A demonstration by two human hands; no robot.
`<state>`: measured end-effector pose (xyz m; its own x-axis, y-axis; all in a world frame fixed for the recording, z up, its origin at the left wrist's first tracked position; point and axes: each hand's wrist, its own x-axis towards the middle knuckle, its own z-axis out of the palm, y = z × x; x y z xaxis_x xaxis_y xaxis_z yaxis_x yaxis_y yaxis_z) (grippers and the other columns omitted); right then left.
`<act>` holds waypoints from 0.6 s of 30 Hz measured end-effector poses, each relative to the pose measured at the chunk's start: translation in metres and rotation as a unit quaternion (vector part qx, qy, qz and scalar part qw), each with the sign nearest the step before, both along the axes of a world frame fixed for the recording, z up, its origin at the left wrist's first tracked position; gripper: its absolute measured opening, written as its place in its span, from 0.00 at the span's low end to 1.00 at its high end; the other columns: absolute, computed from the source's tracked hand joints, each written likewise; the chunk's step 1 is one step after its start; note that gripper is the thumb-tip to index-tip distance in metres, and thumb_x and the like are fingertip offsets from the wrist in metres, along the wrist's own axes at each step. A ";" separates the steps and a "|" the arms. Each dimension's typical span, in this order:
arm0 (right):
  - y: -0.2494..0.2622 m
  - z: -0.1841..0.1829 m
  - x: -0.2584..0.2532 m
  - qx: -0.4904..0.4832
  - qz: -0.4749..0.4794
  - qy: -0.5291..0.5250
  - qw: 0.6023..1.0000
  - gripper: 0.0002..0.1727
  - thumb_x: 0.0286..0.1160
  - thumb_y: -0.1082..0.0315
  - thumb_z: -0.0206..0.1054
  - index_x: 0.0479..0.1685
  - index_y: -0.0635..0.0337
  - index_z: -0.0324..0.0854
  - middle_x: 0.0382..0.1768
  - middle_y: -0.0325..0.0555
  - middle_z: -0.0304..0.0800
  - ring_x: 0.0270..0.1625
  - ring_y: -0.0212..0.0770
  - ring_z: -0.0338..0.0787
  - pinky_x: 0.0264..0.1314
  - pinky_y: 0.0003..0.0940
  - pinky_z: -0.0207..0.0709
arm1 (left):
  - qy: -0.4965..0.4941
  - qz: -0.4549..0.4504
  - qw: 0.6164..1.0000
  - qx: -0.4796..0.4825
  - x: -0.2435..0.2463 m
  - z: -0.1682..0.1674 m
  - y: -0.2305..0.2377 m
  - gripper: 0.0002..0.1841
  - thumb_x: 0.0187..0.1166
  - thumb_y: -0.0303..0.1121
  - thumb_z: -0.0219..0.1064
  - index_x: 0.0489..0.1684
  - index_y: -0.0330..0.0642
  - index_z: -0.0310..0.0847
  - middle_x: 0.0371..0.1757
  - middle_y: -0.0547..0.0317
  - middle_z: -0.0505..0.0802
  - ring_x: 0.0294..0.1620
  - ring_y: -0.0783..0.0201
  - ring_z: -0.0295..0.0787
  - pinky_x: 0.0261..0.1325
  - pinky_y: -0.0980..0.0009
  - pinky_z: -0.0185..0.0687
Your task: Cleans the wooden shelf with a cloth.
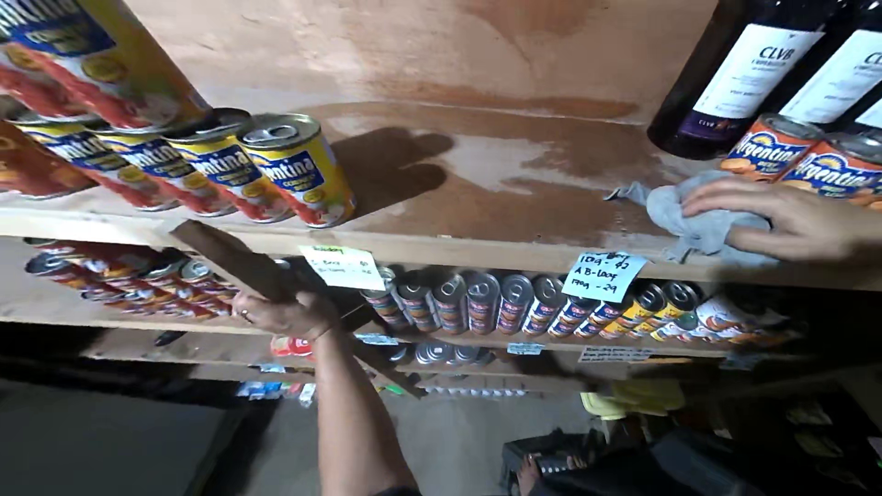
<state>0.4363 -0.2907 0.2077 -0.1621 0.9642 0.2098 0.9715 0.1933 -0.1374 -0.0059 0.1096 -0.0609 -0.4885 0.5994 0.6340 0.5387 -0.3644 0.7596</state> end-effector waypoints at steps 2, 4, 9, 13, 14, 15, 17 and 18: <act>0.008 -0.005 -0.014 0.017 -0.039 -0.002 0.999 0.23 0.72 0.68 0.57 0.63 0.64 0.85 0.67 0.55 0.85 0.71 0.53 0.83 0.74 0.53 0.76 | 0.007 0.008 0.999 -0.039 0.000 0.004 -0.004 0.38 0.73 0.42 0.64 0.76 0.17 0.67 0.78 0.19 0.73 0.84 0.28 0.64 0.89 0.47 0.51; 0.052 -0.001 -0.036 0.007 -0.035 0.029 0.999 0.22 0.76 0.71 0.55 0.66 0.63 0.84 0.69 0.55 0.84 0.73 0.53 0.82 0.76 0.55 0.74 | 0.009 0.015 0.998 -0.059 0.002 0.009 -0.008 0.36 0.72 0.39 0.65 0.76 0.17 0.67 0.77 0.19 0.74 0.83 0.28 0.66 0.88 0.47 0.54; 0.236 -0.009 -0.109 0.022 0.149 0.074 0.986 0.22 0.80 0.72 0.59 0.71 0.61 0.84 0.74 0.56 0.82 0.80 0.53 0.77 0.84 0.51 0.64 | 0.014 0.009 0.999 -0.042 -0.001 0.004 -0.004 0.36 0.70 0.37 0.66 0.76 0.18 0.67 0.78 0.20 0.74 0.84 0.28 0.66 0.89 0.47 0.51; 0.336 -0.009 -0.120 0.035 0.054 0.077 0.995 0.22 0.82 0.73 0.56 0.73 0.63 0.82 0.74 0.56 0.83 0.80 0.53 0.77 0.86 0.50 0.60 | 0.008 -0.006 0.999 -0.036 0.000 0.006 -0.006 0.38 0.67 0.36 0.65 0.77 0.17 0.66 0.79 0.19 0.73 0.84 0.28 0.65 0.89 0.49 0.53; 0.342 -0.007 -0.116 0.036 -0.016 0.084 0.996 0.22 0.83 0.72 0.56 0.74 0.60 0.82 0.74 0.55 0.83 0.80 0.53 0.77 0.87 0.52 0.59 | 0.003 -0.007 1.000 -0.028 0.001 0.005 -0.005 0.38 0.66 0.37 0.65 0.76 0.16 0.67 0.79 0.19 0.73 0.84 0.28 0.65 0.89 0.50 0.52; 0.342 -0.006 -0.114 0.035 -0.077 0.092 0.992 0.22 0.84 0.70 0.56 0.74 0.58 0.82 0.75 0.54 0.82 0.81 0.54 0.76 0.87 0.55 0.58 | -0.002 -0.013 1.000 -0.024 0.001 0.006 -0.007 0.38 0.66 0.36 0.66 0.76 0.15 0.66 0.79 0.18 0.73 0.84 0.27 0.64 0.89 0.50 0.51; 0.319 -0.003 -0.133 0.018 -0.101 0.105 0.989 0.22 0.81 0.71 0.59 0.73 0.57 0.83 0.75 0.56 0.81 0.81 0.56 0.74 0.87 0.58 0.56 | -0.008 -0.008 1.000 -0.016 0.003 0.008 -0.010 0.38 0.66 0.36 0.66 0.74 0.13 0.67 0.77 0.17 0.74 0.83 0.28 0.66 0.88 0.51 0.54; 0.298 -0.002 -0.150 0.016 -0.062 0.110 0.992 0.22 0.79 0.72 0.62 0.72 0.58 0.84 0.74 0.57 0.82 0.80 0.57 0.75 0.85 0.57 0.59 | -0.009 -0.001 1.000 -0.013 0.003 0.008 -0.010 0.37 0.67 0.37 0.66 0.74 0.14 0.68 0.77 0.17 0.75 0.83 0.29 0.67 0.88 0.51 0.55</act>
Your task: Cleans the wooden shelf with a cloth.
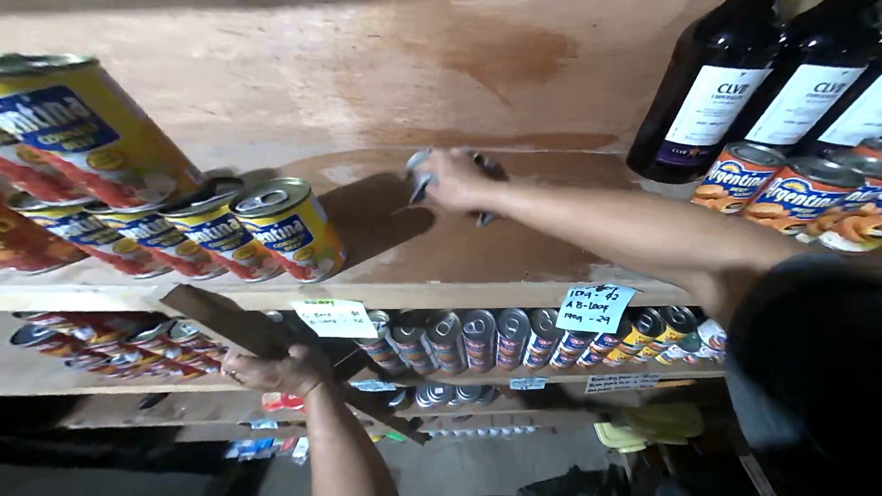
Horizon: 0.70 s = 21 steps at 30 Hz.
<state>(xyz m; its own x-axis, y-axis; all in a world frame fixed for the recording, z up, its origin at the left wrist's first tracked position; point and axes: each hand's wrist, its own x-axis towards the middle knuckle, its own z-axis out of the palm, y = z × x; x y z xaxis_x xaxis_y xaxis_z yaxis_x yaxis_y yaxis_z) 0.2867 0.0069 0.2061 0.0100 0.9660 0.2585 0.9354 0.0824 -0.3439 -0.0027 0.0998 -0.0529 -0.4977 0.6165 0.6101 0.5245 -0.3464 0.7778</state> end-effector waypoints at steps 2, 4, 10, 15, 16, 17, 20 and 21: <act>-0.043 -0.005 -0.017 0.032 0.114 -0.006 0.993 0.21 0.76 0.75 0.64 0.67 0.59 0.87 0.69 0.55 0.86 0.76 0.54 0.78 0.82 0.52 0.65 | 0.002 0.004 1.000 -0.006 0.001 0.001 -0.001 0.37 0.69 0.38 0.64 0.74 0.14 0.67 0.77 0.18 0.75 0.83 0.29 0.67 0.88 0.51 0.55; -0.065 -0.009 0.007 0.051 0.138 -0.030 0.989 0.20 0.77 0.74 0.63 0.68 0.62 0.86 0.70 0.57 0.86 0.77 0.54 0.80 0.82 0.51 0.67 | -0.001 -0.006 1.000 -0.010 0.000 0.003 -0.004 0.38 0.70 0.37 0.65 0.76 0.12 0.65 0.78 0.16 0.72 0.84 0.28 0.65 0.89 0.52 0.54; -0.077 0.028 0.159 -0.181 -0.286 -0.144 0.930 0.21 0.89 0.60 0.56 0.59 0.73 0.82 0.61 0.75 0.84 0.69 0.74 0.81 0.68 0.77 0.68 | 0.003 -0.005 1.000 -0.018 0.001 0.004 -0.005 0.38 0.66 0.34 0.67 0.74 0.12 0.66 0.78 0.15 0.72 0.84 0.25 0.64 0.88 0.48 0.53; -0.048 0.030 0.127 -0.165 -0.298 -0.102 0.935 0.22 0.88 0.60 0.56 0.62 0.74 0.80 0.64 0.75 0.82 0.72 0.73 0.80 0.69 0.75 0.67 | 0.005 -0.003 1.000 -0.012 -0.001 0.006 -0.005 0.37 0.66 0.35 0.67 0.72 0.11 0.68 0.74 0.14 0.75 0.80 0.24 0.69 0.86 0.47 0.56; -0.033 0.028 0.112 -0.138 -0.253 -0.077 0.954 0.21 0.88 0.61 0.57 0.67 0.70 0.78 0.65 0.72 0.83 0.71 0.70 0.80 0.70 0.73 0.68 | 0.001 -0.004 1.000 -0.012 0.001 0.006 -0.005 0.37 0.65 0.35 0.67 0.72 0.12 0.68 0.74 0.14 0.76 0.80 0.24 0.68 0.87 0.46 0.56; -0.014 0.025 0.093 -0.120 -0.206 -0.057 0.970 0.21 0.88 0.62 0.57 0.72 0.66 0.77 0.67 0.69 0.83 0.73 0.67 0.81 0.73 0.70 0.68 | 0.001 -0.003 1.000 -0.009 0.001 0.006 -0.006 0.37 0.65 0.35 0.67 0.71 0.12 0.69 0.74 0.15 0.76 0.80 0.24 0.69 0.86 0.46 0.57; 0.054 0.011 0.064 -0.080 -0.104 -0.067 0.989 0.24 0.86 0.65 0.57 0.78 0.62 0.73 0.74 0.63 0.79 0.81 0.61 0.75 0.83 0.63 0.62 | 0.007 0.001 1.000 -0.002 0.002 0.007 -0.007 0.34 0.67 0.34 0.67 0.70 0.12 0.70 0.72 0.15 0.78 0.77 0.24 0.72 0.83 0.45 0.60; 0.063 0.008 0.067 -0.068 -0.073 -0.067 0.993 0.24 0.86 0.65 0.57 0.78 0.62 0.74 0.76 0.62 0.78 0.82 0.60 0.73 0.85 0.61 0.59 | 0.011 0.009 1.000 0.009 0.002 0.005 -0.006 0.33 0.67 0.34 0.67 0.69 0.12 0.71 0.70 0.15 0.79 0.76 0.24 0.74 0.82 0.45 0.63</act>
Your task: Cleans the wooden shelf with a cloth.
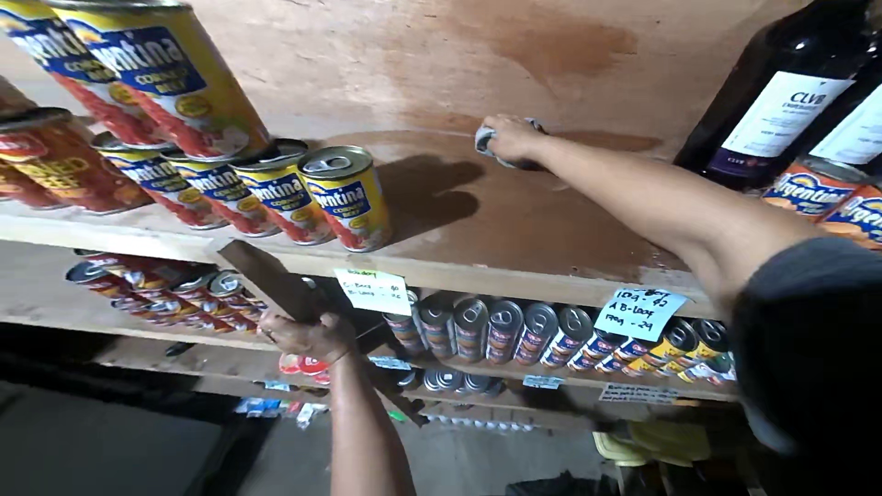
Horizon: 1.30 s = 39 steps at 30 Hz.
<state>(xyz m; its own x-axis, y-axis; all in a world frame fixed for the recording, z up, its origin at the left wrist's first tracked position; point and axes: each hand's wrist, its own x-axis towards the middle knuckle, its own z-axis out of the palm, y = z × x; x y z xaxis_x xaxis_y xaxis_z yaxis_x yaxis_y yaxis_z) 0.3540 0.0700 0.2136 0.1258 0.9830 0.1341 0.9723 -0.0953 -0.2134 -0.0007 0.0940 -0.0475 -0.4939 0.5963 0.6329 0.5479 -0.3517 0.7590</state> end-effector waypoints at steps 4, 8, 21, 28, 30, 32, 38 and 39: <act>-0.076 0.017 0.040 -0.071 0.040 -0.006 0.997 0.24 0.93 0.63 0.52 0.82 0.64 0.70 0.75 0.68 0.78 0.77 0.64 0.78 0.80 0.65 0.64 | 0.006 -0.004 1.000 0.007 -0.001 -0.002 0.001 0.35 0.66 0.34 0.67 0.70 0.13 0.70 0.72 0.15 0.78 0.78 0.24 0.72 0.84 0.41 0.56; -0.169 0.029 0.079 -0.163 -0.114 -0.039 0.979 0.28 0.94 0.60 0.50 0.83 0.73 0.63 0.76 0.78 0.72 0.79 0.74 0.73 0.79 0.71 0.60 | 0.012 -0.002 1.000 0.011 0.000 -0.003 0.005 0.33 0.67 0.34 0.67 0.68 0.14 0.73 0.69 0.16 0.81 0.75 0.24 0.75 0.83 0.41 0.60; 0.121 0.008 -0.161 -0.013 0.335 0.092 0.938 0.24 0.87 0.75 0.53 0.82 0.63 0.73 0.76 0.61 0.80 0.79 0.51 0.78 0.84 0.46 0.65 | 0.014 0.030 0.999 0.014 0.003 -0.005 0.006 0.28 0.65 0.29 0.68 0.65 0.18 0.74 0.65 0.20 0.83 0.71 0.27 0.79 0.78 0.39 0.66; -0.028 0.007 -0.083 -0.002 0.387 0.032 0.921 0.17 0.81 0.76 0.58 0.63 0.70 0.85 0.65 0.61 0.87 0.71 0.50 0.84 0.78 0.46 0.71 | 0.023 0.039 0.999 0.014 0.001 -0.011 0.009 0.30 0.70 0.37 0.68 0.65 0.17 0.76 0.67 0.19 0.83 0.72 0.24 0.78 0.79 0.37 0.63; -0.106 0.003 -0.019 -0.022 0.385 0.034 0.922 0.23 0.78 0.68 0.56 0.68 0.61 0.86 0.78 0.51 0.79 0.85 0.46 0.72 0.89 0.45 0.59 | 0.026 0.033 0.999 0.028 0.001 -0.011 0.013 0.29 0.70 0.36 0.69 0.63 0.16 0.76 0.66 0.18 0.83 0.72 0.24 0.78 0.80 0.37 0.63; -0.180 0.002 0.045 -0.027 0.292 0.007 0.956 0.25 0.75 0.58 0.59 0.70 0.53 0.85 0.79 0.43 0.79 0.84 0.43 0.72 0.87 0.46 0.64 | 0.025 0.033 0.999 0.033 0.002 -0.010 0.011 0.28 0.71 0.35 0.69 0.62 0.16 0.77 0.63 0.19 0.85 0.70 0.25 0.80 0.78 0.39 0.67; -0.176 -0.002 0.065 0.017 -0.062 0.045 0.997 0.25 0.88 0.65 0.61 0.76 0.73 0.73 0.77 0.75 0.70 0.80 0.73 0.69 0.82 0.69 0.58 | 0.029 0.030 0.998 0.040 0.002 -0.009 0.011 0.28 0.72 0.35 0.68 0.63 0.16 0.76 0.64 0.19 0.85 0.70 0.26 0.80 0.78 0.41 0.67; -0.145 0.000 0.045 0.018 -0.066 0.055 0.996 0.26 0.88 0.61 0.61 0.79 0.69 0.72 0.78 0.74 0.70 0.81 0.73 0.68 0.82 0.69 0.58 | 0.028 0.031 0.998 0.039 0.001 -0.010 0.012 0.28 0.72 0.36 0.68 0.62 0.17 0.76 0.63 0.19 0.85 0.70 0.27 0.80 0.78 0.41 0.67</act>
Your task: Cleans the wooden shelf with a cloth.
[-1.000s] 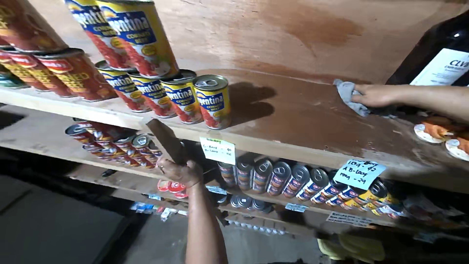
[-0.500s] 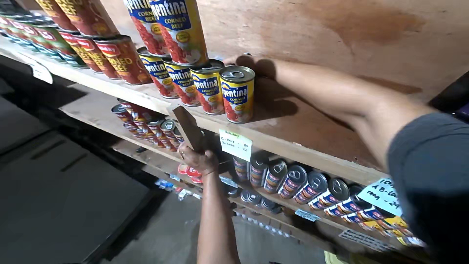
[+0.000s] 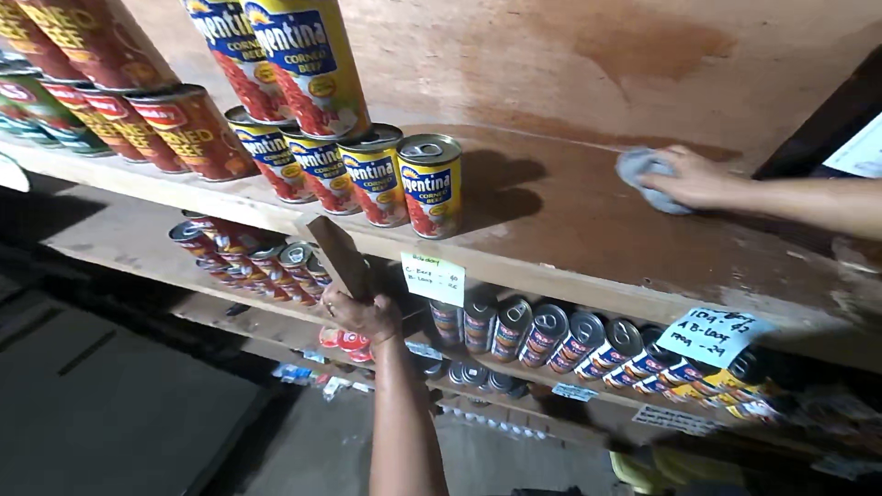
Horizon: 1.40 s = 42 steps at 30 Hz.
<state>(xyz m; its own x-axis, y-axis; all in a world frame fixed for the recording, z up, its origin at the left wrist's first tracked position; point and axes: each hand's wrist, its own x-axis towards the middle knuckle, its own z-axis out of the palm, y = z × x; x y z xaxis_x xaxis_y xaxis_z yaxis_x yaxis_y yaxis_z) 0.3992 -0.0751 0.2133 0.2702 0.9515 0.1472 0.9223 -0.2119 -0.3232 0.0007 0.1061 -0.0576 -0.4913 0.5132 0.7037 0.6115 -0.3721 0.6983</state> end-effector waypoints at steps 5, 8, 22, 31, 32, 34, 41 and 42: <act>0.159 -0.010 -0.101 0.040 0.199 -0.029 0.979 0.24 0.83 0.68 0.64 0.78 0.64 0.75 0.78 0.62 0.77 0.84 0.57 0.72 0.88 0.54 0.59 | -0.019 -0.017 0.999 -0.020 0.001 0.004 -0.005 0.30 0.67 0.32 0.70 0.64 0.14 0.74 0.65 0.18 0.83 0.72 0.27 0.79 0.79 0.45 0.67; 0.176 -0.022 -0.114 0.087 0.264 -0.002 0.961 0.27 0.75 0.72 0.68 0.77 0.65 0.77 0.74 0.61 0.81 0.80 0.55 0.77 0.85 0.54 0.64 | -0.028 -0.021 0.999 -0.040 0.001 0.009 -0.009 0.31 0.67 0.31 0.69 0.67 0.13 0.72 0.69 0.17 0.81 0.75 0.27 0.76 0.82 0.46 0.64; 0.083 0.116 -0.014 0.122 0.236 -0.270 0.926 0.19 0.79 0.69 0.61 0.66 0.61 0.85 0.69 0.62 0.84 0.75 0.64 0.79 0.77 0.64 0.68 | -0.019 -0.027 0.998 -0.050 -0.002 0.009 -0.009 0.31 0.67 0.32 0.69 0.66 0.15 0.74 0.68 0.16 0.81 0.74 0.23 0.75 0.82 0.39 0.61; 0.144 0.036 0.049 0.039 0.374 -0.452 0.809 0.26 0.81 0.78 0.58 0.78 0.54 0.79 0.82 0.56 0.74 0.89 0.66 0.62 0.86 0.75 0.49 | -0.005 0.010 1.000 0.012 0.003 0.004 -0.003 0.26 0.70 0.36 0.67 0.58 0.18 0.79 0.61 0.21 0.87 0.68 0.27 0.82 0.76 0.38 0.67; 0.122 0.035 0.069 -0.019 0.392 -0.459 0.797 0.25 0.83 0.77 0.55 0.78 0.56 0.79 0.83 0.56 0.74 0.89 0.65 0.63 0.87 0.73 0.49 | -0.009 0.009 1.000 0.010 0.003 0.004 -0.003 0.26 0.69 0.35 0.68 0.57 0.17 0.79 0.61 0.20 0.86 0.68 0.26 0.81 0.76 0.37 0.66; 0.104 0.054 0.087 -0.094 0.398 -0.485 0.773 0.25 0.85 0.78 0.54 0.79 0.56 0.78 0.84 0.55 0.73 0.89 0.64 0.64 0.87 0.70 0.51 | -0.010 0.010 1.000 0.014 0.003 0.004 -0.002 0.25 0.68 0.34 0.68 0.55 0.17 0.79 0.59 0.20 0.87 0.67 0.26 0.82 0.76 0.38 0.67; 0.211 0.115 -0.020 0.289 0.216 -0.408 0.839 0.25 0.78 0.75 0.59 0.77 0.61 0.77 0.80 0.62 0.76 0.85 0.73 0.67 0.75 0.77 0.61 | -0.004 0.021 0.999 0.033 0.002 0.001 0.001 0.26 0.71 0.37 0.69 0.56 0.17 0.79 0.58 0.21 0.88 0.65 0.26 0.84 0.73 0.38 0.71; 0.226 0.100 -0.033 0.329 0.181 -0.383 0.844 0.27 0.78 0.75 0.59 0.79 0.59 0.76 0.81 0.60 0.75 0.87 0.71 0.65 0.79 0.77 0.57 | -0.006 0.017 0.999 0.028 0.003 0.000 0.000 0.27 0.70 0.37 0.69 0.57 0.16 0.78 0.59 0.19 0.87 0.66 0.25 0.82 0.75 0.38 0.70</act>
